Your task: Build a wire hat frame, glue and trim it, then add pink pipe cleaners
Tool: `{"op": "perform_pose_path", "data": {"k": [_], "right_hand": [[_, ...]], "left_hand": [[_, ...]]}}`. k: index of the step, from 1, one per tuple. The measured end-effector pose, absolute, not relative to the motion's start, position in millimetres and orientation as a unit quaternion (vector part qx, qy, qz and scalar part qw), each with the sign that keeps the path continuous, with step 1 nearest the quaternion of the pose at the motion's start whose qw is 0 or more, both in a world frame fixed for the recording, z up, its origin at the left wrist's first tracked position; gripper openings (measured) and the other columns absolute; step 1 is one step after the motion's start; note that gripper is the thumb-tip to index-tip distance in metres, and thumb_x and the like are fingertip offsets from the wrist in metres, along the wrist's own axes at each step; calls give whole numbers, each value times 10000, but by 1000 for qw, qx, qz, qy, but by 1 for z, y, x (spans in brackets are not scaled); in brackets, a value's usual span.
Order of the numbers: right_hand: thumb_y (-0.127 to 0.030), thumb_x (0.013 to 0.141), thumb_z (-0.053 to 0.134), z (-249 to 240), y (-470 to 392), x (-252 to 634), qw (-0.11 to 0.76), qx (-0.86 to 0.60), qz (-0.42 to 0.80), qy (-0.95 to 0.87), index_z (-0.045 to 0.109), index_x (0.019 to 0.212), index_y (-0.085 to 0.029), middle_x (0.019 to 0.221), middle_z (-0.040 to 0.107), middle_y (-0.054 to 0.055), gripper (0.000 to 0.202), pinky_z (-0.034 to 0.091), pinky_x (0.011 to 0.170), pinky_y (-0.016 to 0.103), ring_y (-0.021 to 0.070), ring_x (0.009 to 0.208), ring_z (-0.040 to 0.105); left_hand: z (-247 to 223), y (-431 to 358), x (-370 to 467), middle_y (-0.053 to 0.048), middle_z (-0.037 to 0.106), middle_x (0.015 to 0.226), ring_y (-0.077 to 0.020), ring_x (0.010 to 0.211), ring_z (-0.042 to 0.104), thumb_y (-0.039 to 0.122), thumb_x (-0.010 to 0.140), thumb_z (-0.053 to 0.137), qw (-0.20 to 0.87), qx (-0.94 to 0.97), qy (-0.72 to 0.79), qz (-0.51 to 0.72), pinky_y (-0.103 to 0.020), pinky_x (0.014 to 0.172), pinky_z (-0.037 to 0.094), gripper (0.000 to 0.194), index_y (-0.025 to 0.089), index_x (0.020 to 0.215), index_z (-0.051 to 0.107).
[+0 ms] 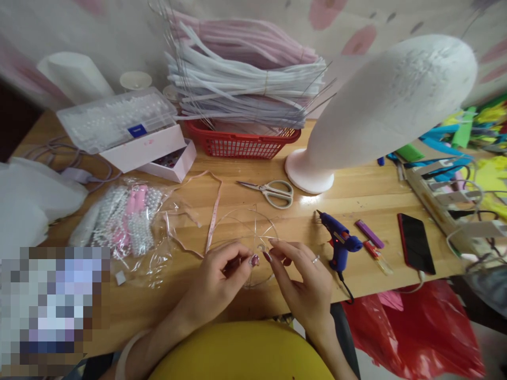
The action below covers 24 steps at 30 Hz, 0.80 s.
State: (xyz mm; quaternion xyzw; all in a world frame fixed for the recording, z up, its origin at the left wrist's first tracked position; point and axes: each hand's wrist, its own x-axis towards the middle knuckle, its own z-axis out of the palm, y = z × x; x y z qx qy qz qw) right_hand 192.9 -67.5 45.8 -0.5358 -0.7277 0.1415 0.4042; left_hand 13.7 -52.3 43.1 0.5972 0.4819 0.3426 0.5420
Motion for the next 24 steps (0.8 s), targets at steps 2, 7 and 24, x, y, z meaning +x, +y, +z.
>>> {"op": "perform_pose_path", "data": {"k": [2,7,24], "right_hand": [[-95,926,593,44,-67,192,404,-531,155,-728,595,1192,-240,800,673,2,303,538,639,263,130,690,635],[-106,932,584,41,-70,191,396,-544,159,-722,546,1294,-247,778,663,-20,390,521,622,256,117,644,611],[-84,914,596,40,-72,190,423,-554,164,-698,604,1227,-240,863,708,-9,350,530,656,240,114,712,653]], "left_hand": [[43,-51,14,41,526,696,-107,647,497,264,940,546,527,610,476,351,-231,595,394,199,207,751,574],[43,-49,17,30,616,731,-117,666,550,311,942,573,549,607,469,331,-236,606,423,179,214,811,647],[39,-59,-6,36,669,825,-93,756,651,158,911,630,256,678,513,460,-209,714,522,94,221,974,602]]}}
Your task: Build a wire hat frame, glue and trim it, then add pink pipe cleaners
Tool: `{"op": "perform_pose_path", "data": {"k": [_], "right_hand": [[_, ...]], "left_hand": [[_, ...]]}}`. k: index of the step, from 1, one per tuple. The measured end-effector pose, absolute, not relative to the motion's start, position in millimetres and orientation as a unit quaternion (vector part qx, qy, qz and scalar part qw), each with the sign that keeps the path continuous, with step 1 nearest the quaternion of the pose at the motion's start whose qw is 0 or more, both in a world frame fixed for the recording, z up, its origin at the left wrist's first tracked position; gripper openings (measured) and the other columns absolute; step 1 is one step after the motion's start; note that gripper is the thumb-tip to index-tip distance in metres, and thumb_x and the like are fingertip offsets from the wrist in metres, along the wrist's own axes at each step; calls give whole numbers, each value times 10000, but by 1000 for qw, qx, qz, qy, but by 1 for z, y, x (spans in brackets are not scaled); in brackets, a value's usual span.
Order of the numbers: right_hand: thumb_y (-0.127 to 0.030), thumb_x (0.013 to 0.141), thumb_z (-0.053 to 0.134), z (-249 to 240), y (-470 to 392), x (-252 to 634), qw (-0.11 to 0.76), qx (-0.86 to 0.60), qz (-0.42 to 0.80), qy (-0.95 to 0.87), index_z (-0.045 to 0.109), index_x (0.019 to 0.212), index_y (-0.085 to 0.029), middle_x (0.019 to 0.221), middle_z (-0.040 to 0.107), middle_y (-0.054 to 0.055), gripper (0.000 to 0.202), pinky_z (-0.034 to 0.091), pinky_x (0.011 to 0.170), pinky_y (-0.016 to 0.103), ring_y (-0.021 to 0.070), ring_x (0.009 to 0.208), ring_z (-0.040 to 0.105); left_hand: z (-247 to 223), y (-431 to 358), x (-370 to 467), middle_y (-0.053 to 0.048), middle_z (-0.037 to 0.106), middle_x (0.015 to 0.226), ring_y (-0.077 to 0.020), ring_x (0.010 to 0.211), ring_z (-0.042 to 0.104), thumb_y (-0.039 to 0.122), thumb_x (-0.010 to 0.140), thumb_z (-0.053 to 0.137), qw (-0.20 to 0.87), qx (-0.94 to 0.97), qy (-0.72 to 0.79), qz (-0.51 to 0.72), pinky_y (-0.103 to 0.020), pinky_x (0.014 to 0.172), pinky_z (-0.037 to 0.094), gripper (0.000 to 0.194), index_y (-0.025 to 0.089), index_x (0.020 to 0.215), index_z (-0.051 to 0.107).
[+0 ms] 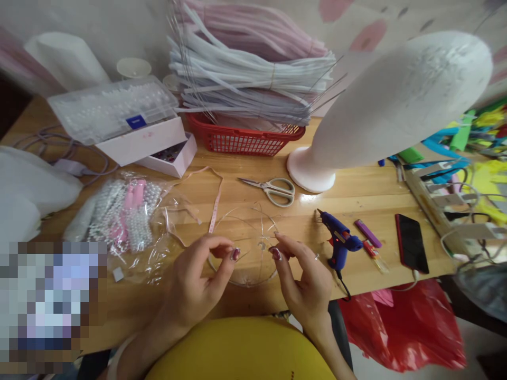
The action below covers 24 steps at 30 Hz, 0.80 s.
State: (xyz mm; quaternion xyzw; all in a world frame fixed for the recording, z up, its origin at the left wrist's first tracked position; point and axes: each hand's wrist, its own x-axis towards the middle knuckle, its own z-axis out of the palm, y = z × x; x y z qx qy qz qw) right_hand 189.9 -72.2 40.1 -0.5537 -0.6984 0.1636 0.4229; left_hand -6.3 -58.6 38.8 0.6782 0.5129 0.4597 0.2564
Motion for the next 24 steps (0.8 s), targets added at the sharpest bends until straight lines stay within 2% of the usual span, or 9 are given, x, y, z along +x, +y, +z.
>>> {"op": "perform_pose_path", "data": {"k": [4,9,13,18,22,24], "right_hand": [[-46,882,612,37,-75,193,524,-563,147,-622,660,1120,-245,869,684,6,314,528,670,300,148,766,647],[-37,827,667,40,-73,197,616,-556,53,-556,660,872,-222,737,622,-11,191,464,593,310,154,682,589],[-101,875,629,42,-71,197,634,-537,39,-555,614,787,-200,664,580,-17,133,434,571,308,144,624,557],[-138,936,552,43,-71,194,641,-537,51,-547,600,760,-188,657,586,-10,189,443,599,313,142,632,565],[-136,933,558,42,-73,195,615,-554,73,-557,601,759,-196,670,592,-15,189,442,625,313,139,643,569],[-134,928,561,41,-75,196,607,-558,80,-560,596,754,-203,670,591,-19,191,440,625,313,142,647,571]], "left_hand": [[40,-48,-15,4,614,861,-141,828,580,110,893,611,153,686,504,502,-294,757,481,98,202,927,603],[44,-37,-33,-15,631,941,-171,936,595,98,921,569,176,661,507,525,-353,868,470,152,218,977,646],[48,-33,-36,-29,606,1080,-177,1070,576,178,936,600,233,713,483,452,-338,961,457,219,248,1136,654],[52,-13,-27,-41,534,1353,-191,1299,491,319,993,533,360,779,399,322,-367,1124,379,365,324,1357,532],[55,11,-21,-87,471,1471,-288,1369,435,508,843,711,398,817,343,238,-510,1175,305,598,306,1376,532],[54,20,-19,-98,439,1514,-319,1391,404,550,798,739,402,830,322,216,-558,1182,258,637,296,1355,560]]}}
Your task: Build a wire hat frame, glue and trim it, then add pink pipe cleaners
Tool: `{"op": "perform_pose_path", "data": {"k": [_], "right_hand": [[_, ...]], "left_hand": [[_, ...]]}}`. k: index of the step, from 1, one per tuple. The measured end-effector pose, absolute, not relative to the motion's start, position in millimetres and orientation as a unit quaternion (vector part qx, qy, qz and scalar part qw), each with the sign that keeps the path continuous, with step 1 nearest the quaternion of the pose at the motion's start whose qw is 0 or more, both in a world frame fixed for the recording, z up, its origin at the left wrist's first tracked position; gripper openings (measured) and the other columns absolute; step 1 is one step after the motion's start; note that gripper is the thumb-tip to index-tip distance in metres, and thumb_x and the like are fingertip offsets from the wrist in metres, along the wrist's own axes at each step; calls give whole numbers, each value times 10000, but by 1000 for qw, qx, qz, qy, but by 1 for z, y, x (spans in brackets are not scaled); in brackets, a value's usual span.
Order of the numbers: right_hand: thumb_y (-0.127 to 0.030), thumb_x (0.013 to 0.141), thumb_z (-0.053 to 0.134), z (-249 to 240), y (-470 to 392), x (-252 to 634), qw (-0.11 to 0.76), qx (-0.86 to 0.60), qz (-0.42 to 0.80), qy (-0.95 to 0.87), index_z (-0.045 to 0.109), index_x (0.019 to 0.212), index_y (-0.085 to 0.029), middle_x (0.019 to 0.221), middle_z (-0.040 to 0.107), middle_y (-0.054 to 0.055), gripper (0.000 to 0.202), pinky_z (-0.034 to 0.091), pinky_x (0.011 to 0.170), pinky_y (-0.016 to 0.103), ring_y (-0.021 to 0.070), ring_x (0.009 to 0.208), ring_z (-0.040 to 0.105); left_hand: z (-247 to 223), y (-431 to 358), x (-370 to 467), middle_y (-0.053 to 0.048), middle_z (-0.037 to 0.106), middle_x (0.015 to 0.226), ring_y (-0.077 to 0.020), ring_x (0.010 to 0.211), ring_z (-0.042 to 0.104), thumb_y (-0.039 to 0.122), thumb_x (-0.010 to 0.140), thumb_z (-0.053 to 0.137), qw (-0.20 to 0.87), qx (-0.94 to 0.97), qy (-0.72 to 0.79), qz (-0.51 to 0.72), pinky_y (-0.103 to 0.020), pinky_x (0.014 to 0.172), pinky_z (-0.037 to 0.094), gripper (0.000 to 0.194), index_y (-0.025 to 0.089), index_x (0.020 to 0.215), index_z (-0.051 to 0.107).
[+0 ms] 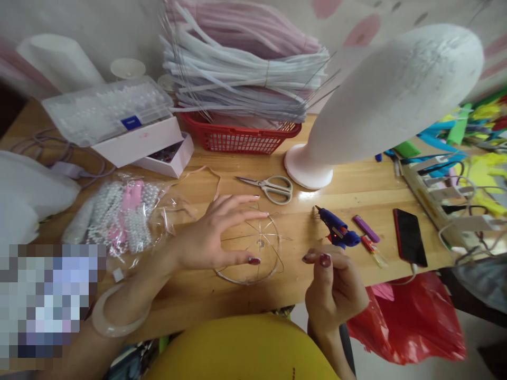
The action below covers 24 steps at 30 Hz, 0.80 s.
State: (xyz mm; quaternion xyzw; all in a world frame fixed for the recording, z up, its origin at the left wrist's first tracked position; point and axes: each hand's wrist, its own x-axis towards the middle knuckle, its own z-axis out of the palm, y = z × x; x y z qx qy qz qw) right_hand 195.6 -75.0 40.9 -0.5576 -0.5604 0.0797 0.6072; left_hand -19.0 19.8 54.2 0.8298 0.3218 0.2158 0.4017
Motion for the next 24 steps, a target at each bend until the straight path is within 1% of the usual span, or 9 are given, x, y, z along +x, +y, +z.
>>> {"op": "perform_pose_path", "data": {"k": [2,5,8,10,14,16,18,22,24], "right_hand": [[-130,926,559,40,-77,197,606,-562,81,-558,592,750,-209,672,594,-23,196,439,623,312,144,652,575],[-123,922,558,39,-78,198,608,-566,77,-552,588,752,-210,674,594,-29,194,441,623,308,140,643,575],[-123,919,565,39,-79,201,590,-572,88,-563,604,781,-205,698,607,-26,165,444,623,304,138,646,579],[-128,919,568,39,-79,202,578,-578,96,-568,615,800,-204,716,617,-21,148,449,631,303,142,665,589],[-127,919,574,40,-80,202,581,-576,101,-566,616,800,-200,722,619,-16,146,452,645,304,140,673,589],[-126,920,576,41,-81,201,584,-575,96,-565,616,798,-202,719,623,-12,150,454,649,308,141,676,588],[-134,922,577,43,-81,202,590,-576,74,-561,622,790,-205,711,628,-9,156,457,642,313,146,669,590],[-199,913,619,43,-82,219,638,-592,-36,-491,645,768,-200,684,636,2,147,469,624,328,163,639,604],[-230,898,657,41,-86,233,666,-610,-89,-419,664,780,-199,689,640,9,122,471,633,337,167,628,601]], "left_hand": [[53,25,-19,-83,450,1521,-300,1399,397,536,869,664,415,832,302,212,-541,1184,250,519,299,1324,586],[51,28,-20,-49,517,1474,-238,1382,417,400,1004,482,424,831,285,219,-462,1169,280,311,290,1261,619],[52,31,-23,-51,588,1363,-212,1290,493,267,1016,440,397,839,292,230,-420,1131,319,281,265,1203,650],[53,34,-25,-54,614,1265,-207,1215,536,239,1005,461,379,841,307,236,-416,1098,350,271,261,1171,674],[54,43,-27,-27,626,1054,-194,1064,583,368,977,554,369,837,316,250,-403,1027,411,200,280,998,732],[55,46,-24,-22,617,985,-189,1013,593,435,952,580,373,833,319,254,-395,995,437,238,261,890,730],[54,47,-21,-26,616,970,-190,1001,603,463,942,582,387,825,324,256,-395,977,459,276,242,832,707],[50,35,-20,-68,638,1136,-212,1130,597,450,938,591,404,777,363,318,-429,1045,445,233,235,979,670],[47,23,-26,-85,651,1149,-216,1150,598,431,965,547,403,738,399,366,-422,1036,456,238,233,1053,644]]}}
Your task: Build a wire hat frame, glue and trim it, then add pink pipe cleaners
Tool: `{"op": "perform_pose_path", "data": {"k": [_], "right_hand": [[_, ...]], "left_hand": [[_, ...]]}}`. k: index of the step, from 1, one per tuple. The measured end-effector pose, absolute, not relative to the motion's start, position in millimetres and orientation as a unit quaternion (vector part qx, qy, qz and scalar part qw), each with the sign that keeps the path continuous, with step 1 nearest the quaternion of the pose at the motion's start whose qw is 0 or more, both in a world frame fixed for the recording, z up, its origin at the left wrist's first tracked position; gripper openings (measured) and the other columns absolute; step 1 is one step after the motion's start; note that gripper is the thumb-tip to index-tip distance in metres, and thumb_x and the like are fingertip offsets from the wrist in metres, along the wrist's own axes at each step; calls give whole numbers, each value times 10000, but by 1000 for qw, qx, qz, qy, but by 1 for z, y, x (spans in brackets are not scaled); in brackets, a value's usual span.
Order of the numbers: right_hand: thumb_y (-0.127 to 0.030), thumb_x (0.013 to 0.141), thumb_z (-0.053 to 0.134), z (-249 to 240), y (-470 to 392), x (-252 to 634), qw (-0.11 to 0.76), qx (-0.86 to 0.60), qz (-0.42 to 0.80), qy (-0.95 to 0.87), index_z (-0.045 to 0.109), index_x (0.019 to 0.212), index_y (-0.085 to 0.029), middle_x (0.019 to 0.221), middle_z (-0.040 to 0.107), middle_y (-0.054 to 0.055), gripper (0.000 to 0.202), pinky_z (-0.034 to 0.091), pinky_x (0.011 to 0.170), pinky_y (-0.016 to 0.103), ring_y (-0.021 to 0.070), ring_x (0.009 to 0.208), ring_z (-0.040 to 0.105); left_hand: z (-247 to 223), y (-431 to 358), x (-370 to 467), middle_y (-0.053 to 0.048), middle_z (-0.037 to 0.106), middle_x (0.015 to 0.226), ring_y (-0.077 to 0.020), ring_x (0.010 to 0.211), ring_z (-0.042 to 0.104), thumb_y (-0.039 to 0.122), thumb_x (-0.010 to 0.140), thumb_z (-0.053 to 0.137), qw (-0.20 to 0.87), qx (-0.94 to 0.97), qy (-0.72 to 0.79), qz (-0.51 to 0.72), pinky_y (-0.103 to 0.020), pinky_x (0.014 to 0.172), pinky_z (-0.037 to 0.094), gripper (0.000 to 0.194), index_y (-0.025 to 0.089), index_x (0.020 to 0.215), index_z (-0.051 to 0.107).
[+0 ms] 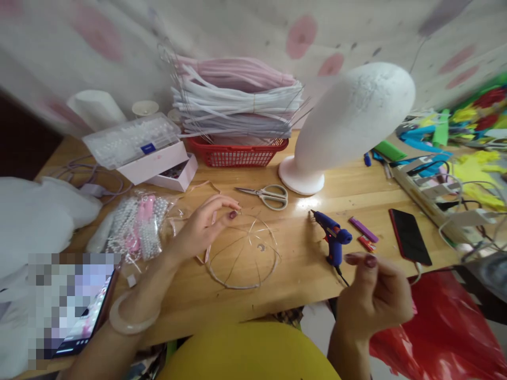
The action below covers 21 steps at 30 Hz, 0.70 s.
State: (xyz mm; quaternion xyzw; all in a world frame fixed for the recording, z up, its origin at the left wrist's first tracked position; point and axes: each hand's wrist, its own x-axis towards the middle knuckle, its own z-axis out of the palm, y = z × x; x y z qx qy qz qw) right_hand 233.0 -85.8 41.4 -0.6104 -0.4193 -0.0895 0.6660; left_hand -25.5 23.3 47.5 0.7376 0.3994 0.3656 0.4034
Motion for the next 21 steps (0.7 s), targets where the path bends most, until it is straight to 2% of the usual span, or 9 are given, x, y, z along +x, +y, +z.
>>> {"op": "perform_pose_path", "data": {"k": [2,4,6,8,9,11,14,18,21], "right_hand": [[-233,882,685,39,-92,243,672,-626,-127,-375,672,781,-206,691,635,14,105,460,622,337,169,613,586],[-211,871,691,37,-100,242,652,-627,-127,-406,662,762,-208,687,629,9,112,445,589,313,163,601,575],[-181,887,658,37,-105,230,594,-611,-61,-520,651,763,-206,662,624,-13,126,439,544,264,131,564,569],[-180,917,615,37,-106,211,502,-571,61,-647,655,824,-203,616,612,-43,104,428,482,208,93,498,555],[-211,921,621,37,-104,200,466,-550,109,-685,660,882,-199,606,615,-50,57,424,458,190,83,473,552],[-283,915,653,36,-98,184,420,-531,156,-719,661,953,-183,538,578,-74,107,407,425,175,73,418,521],[-293,927,642,32,-89,172,407,-532,152,-727,675,898,-175,471,537,-85,126,380,414,172,66,380,492],[-237,939,608,32,-88,173,405,-525,149,-733,671,822,-180,494,588,-63,144,362,411,180,63,379,495],[-228,938,605,34,-90,174,399,-529,149,-734,668,830,-187,537,627,-48,132,368,421,190,68,399,508]], "left_hand": [[45,8,-32,-79,663,1128,-216,1136,607,416,967,550,399,721,422,377,-409,1017,470,221,241,1071,637],[42,-8,-36,-70,654,1162,-218,1162,595,393,937,613,388,730,428,365,-405,1045,452,210,250,1090,630],[38,-23,-37,-70,619,1228,-218,1217,562,354,933,627,365,733,438,371,-408,1086,418,213,252,1120,614],[34,-36,-36,-74,585,1242,-220,1231,542,324,944,611,318,720,462,409,-412,1082,416,182,248,1109,602],[33,-41,-35,-73,581,1218,-222,1213,545,316,945,608,291,713,476,424,-411,1065,427,160,247,1090,602],[30,-50,-33,-70,597,1154,-226,1151,568,310,946,602,259,713,493,427,-398,1011,460,134,247,1064,612],[28,-56,-33,-50,664,1068,-219,1066,605,286,966,564,276,724,493,396,-382,963,473,123,257,1056,643],[27,-56,-32,-12,691,938,-188,943,627,223,963,562,286,730,484,389,-369,928,476,101,252,976,658],[27,-52,-32,-40,645,1023,-197,1027,609,222,951,577,261,730,487,402,-365,940,481,85,250,978,652]]}}
